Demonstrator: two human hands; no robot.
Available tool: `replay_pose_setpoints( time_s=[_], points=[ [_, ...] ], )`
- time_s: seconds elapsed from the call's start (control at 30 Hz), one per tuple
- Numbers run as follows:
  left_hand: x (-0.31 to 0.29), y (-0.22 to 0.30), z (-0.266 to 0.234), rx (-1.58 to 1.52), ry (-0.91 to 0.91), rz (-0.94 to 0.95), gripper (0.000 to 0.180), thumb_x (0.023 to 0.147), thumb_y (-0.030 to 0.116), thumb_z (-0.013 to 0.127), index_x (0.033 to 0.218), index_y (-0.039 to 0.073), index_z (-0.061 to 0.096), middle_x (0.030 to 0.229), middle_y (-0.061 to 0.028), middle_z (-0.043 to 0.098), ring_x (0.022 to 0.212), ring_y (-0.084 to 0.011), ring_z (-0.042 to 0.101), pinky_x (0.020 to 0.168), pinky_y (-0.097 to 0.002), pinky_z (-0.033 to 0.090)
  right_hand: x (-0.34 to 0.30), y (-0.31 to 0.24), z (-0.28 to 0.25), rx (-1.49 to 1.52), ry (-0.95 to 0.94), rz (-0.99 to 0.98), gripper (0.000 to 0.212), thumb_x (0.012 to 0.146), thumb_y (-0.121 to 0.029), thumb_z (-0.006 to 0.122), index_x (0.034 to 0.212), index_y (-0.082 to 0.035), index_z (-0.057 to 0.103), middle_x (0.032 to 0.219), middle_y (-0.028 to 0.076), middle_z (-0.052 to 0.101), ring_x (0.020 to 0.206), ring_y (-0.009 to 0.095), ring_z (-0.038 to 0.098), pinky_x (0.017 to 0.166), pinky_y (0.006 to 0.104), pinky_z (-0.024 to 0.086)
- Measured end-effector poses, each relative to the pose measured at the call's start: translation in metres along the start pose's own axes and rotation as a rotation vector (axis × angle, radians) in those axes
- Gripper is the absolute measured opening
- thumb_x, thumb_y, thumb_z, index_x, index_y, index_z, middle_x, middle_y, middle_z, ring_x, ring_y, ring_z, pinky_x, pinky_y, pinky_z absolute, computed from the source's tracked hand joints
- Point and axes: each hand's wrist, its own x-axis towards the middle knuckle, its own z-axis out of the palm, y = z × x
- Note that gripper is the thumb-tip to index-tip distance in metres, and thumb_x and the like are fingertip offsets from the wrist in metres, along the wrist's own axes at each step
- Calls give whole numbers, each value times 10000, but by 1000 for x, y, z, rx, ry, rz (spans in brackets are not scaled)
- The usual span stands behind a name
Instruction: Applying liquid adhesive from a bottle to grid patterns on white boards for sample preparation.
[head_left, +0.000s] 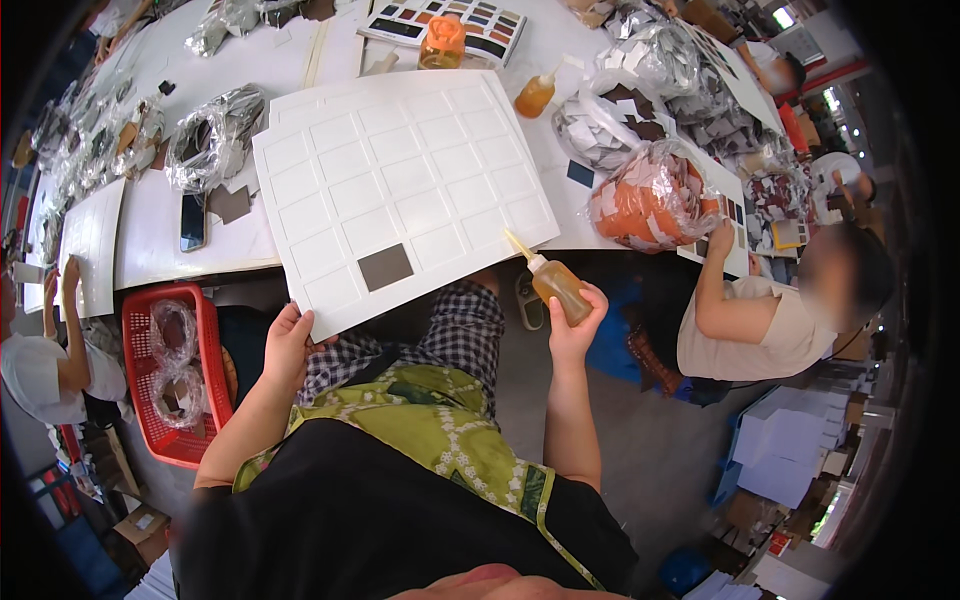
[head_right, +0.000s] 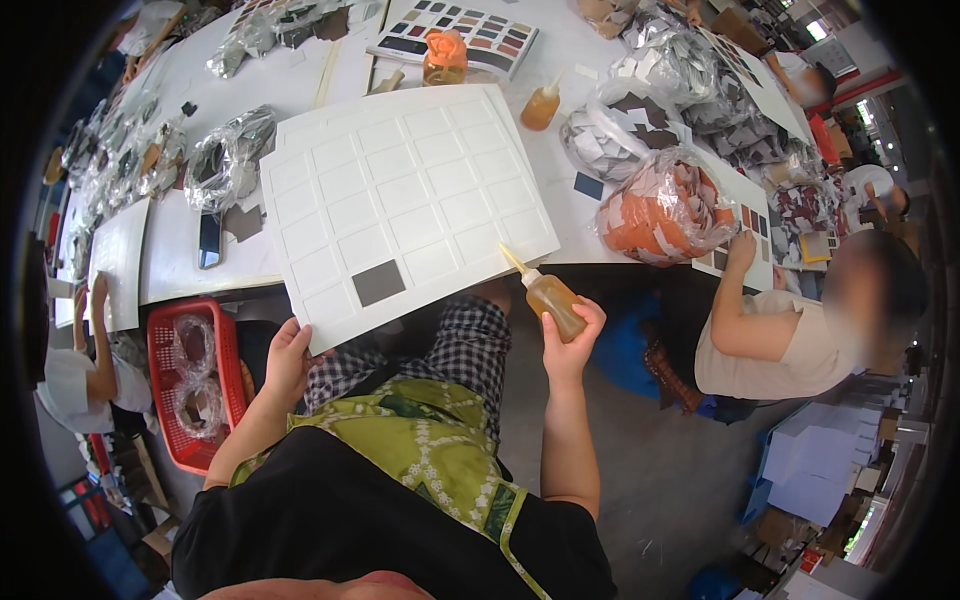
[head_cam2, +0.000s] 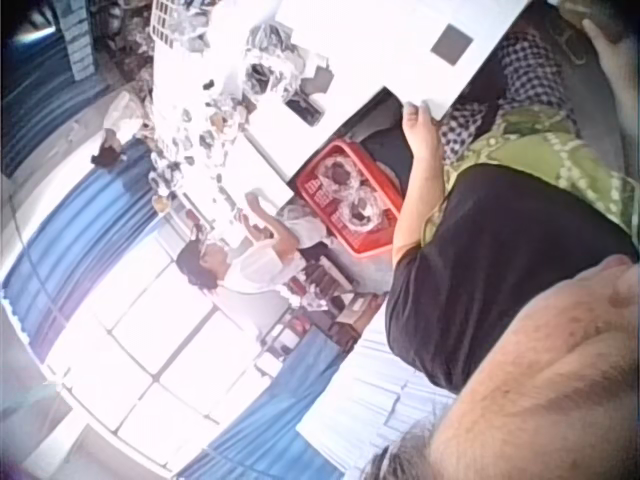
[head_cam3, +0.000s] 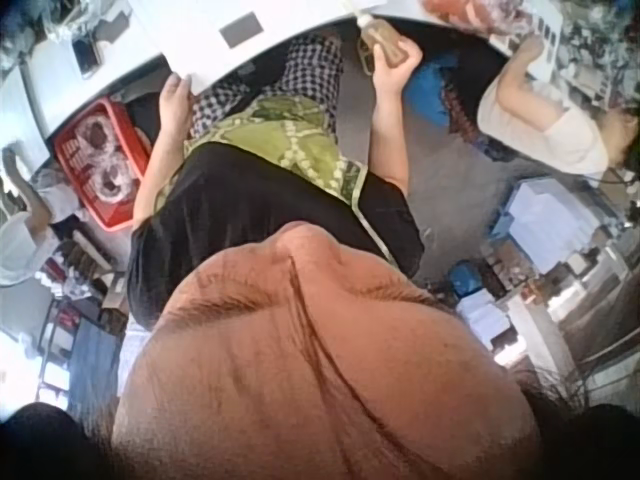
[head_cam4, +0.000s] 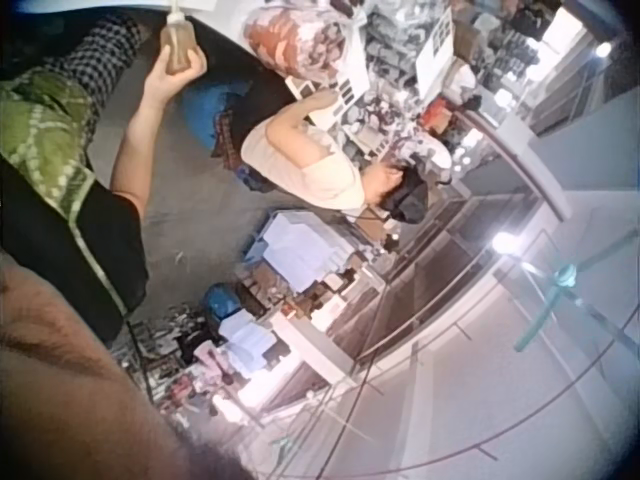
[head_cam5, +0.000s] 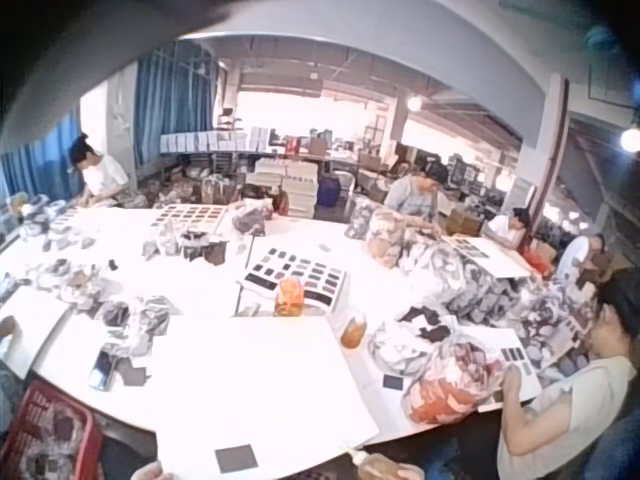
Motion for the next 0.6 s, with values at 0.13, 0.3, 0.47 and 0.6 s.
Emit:
replay_pose_setpoints(
  time_s=[0.13, 0.3, 0.47, 0.6],
  points=[
    [0, 1, -1, -1, 13, -5, 184, 969, 182, 438, 1087, 71, 526, 891, -43, 663, 671, -114, 651, 525, -196, 455, 2, -9, 1, -186, -60, -128, 460, 752, -29, 710, 1088, -79, 400, 1160, 157, 412, 1078, 270, 450, 939, 355, 376],
    [1, 1, -3, 0, -6, 8, 186, 969, 179, 438, 1090, 67, 523, 898, -43, 662, 681, -117, 653, 527, -197, 452, 0, -9, 10, 73, -109, 16, 451, 781, -25, 685, 1108, -88, 381, 1170, 155, 428, 1089, 238, 447, 945, 344, 386],
    [1, 0, -4, 9, -10, 8, 189, 969, 183, 437, 1092, 68, 522, 902, -44, 661, 683, -119, 652, 533, -197, 451, 11, 2, 23, 239, 56, 209, 447, 785, -14, 678, 1108, -87, 378, 1172, 156, 425, 1089, 244, 445, 947, 352, 378],
    [0, 1, -3, 30, -11, 2, 192, 969, 184, 431, 1095, 70, 522, 896, -39, 657, 684, -114, 646, 536, -197, 448, 15, -1, 23, -160, -49, -142, 476, 757, -50, 715, 1100, -74, 386, 1172, 161, 413, 1056, 255, 464, 898, 360, 408]
  ],
)
